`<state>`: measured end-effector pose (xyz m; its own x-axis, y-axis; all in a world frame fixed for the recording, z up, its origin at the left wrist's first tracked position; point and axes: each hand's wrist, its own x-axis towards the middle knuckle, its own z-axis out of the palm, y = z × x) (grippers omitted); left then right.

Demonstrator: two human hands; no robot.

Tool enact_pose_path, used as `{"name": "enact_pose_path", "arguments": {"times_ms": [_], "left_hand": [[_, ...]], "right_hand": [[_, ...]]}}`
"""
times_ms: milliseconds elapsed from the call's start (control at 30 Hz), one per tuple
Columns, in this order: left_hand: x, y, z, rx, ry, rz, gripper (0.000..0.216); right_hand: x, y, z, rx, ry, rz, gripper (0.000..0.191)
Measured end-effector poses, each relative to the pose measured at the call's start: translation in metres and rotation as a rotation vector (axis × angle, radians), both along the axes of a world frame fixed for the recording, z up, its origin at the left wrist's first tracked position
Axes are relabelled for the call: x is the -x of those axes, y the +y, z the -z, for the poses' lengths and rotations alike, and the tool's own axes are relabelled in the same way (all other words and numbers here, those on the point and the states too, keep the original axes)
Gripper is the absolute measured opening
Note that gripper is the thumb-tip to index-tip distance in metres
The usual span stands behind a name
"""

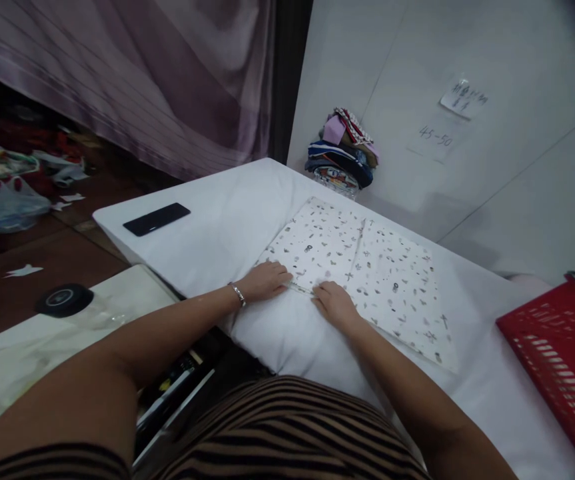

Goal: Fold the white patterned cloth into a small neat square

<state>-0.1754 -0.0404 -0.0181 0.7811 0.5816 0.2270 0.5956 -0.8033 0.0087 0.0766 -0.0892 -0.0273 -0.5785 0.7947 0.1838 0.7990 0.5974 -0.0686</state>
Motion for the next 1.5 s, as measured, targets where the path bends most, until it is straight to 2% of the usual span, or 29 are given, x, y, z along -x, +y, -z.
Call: {"name": "enact_pose_path", "arguments": {"times_ms": [333,500,767,967,1167,1333,1400,1500], "left_hand": [[-0.008,0.005,0.004,-0.073,0.065,-0.048,0.022],[-0.008,0.006,0.007,-0.032,0.003,-0.054,0.025],[-0.007,0.001,-0.001,0.024,0.005,-0.054,0.029],[-0.01,0.002,0.001,0.067,-0.069,-0.061,0.033],[-0.015,0.003,0.002,0.097,-0.088,-0.061,0.017],[-0.017,0.003,0.002,0.114,-0.15,-0.046,0.013],[-0.019,0.002,0.002,0.1,-0.146,-0.036,0.009],[-0.021,0.001,0.003,0.065,-0.129,-0.016,0.014]], "right_hand": [[0.001,0.001,0.002,-0.013,0.014,0.027,0.024],[0.002,0.001,0.0,0.017,0.046,0.046,0.026],[0.005,0.0,-0.004,0.056,0.029,0.1,0.022],[0.005,0.001,-0.008,0.101,0.073,0.121,0.021],[0.002,0.004,-0.007,0.12,0.13,0.119,0.022],[0.0,0.006,-0.002,0.13,0.197,0.127,0.022],[0.0,0.006,-0.001,0.12,0.183,0.117,0.023],[-0.001,0.006,0.001,0.08,0.113,0.1,0.025]]}}
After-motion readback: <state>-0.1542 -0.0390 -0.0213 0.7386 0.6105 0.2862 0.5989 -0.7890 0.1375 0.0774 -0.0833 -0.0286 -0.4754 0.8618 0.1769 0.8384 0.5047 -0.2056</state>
